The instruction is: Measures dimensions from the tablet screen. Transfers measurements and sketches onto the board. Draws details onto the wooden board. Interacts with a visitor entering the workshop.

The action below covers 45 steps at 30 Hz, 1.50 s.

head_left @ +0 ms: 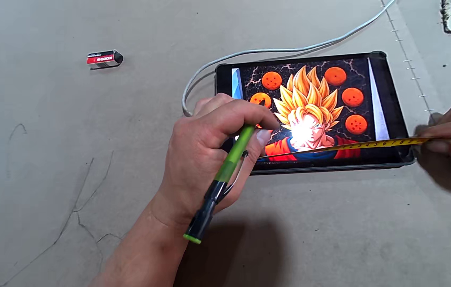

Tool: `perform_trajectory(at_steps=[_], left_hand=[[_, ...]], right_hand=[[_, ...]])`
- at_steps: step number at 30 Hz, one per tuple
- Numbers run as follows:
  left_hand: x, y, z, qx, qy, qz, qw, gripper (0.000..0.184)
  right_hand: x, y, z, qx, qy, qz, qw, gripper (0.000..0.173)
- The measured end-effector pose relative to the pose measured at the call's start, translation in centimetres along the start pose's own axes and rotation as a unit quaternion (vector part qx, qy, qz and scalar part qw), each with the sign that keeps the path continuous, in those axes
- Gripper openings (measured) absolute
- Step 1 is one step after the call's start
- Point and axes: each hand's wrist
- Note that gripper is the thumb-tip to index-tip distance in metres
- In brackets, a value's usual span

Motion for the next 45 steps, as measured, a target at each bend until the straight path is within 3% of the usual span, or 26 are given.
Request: perform_trajectory(at_steps=[3, 8, 20, 45], left_hand=[[0.0, 0.2, 0.1, 0.001, 0.006, 0.003, 1.000, 0.022], [0.4, 0.0, -0.1, 0.018, 0.005, 0.015, 1.000, 0.035], [0.1, 1.4, -0.3, 0.042, -0.016, 0.032, 0.999, 0.047], [0.1, 1.7, -0.3, 0.074, -0.005, 0.038, 0.997, 0.046]], right_hand=[[0.7, 1.5, 0.9, -0.046, 0.036, -0.031, 0.998, 0.015], [1.1, -1.6, 0.8, -0.022, -0.006, 0.060, 0.998, 0.020], [2.7, -1.3, 1.4, -0.013, 0.004, 0.046, 0.999, 0.020], [3.1, -1.1, 1.5, -0.029, -0.007, 0.042, 0.999, 0.020]])
Point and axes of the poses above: each hand's wrist, its own x-axis towards the middle knuckle, its own z-axis out of the back of the hand, y = z × x, and after that the axes turned 4 degrees about -x, right-handed
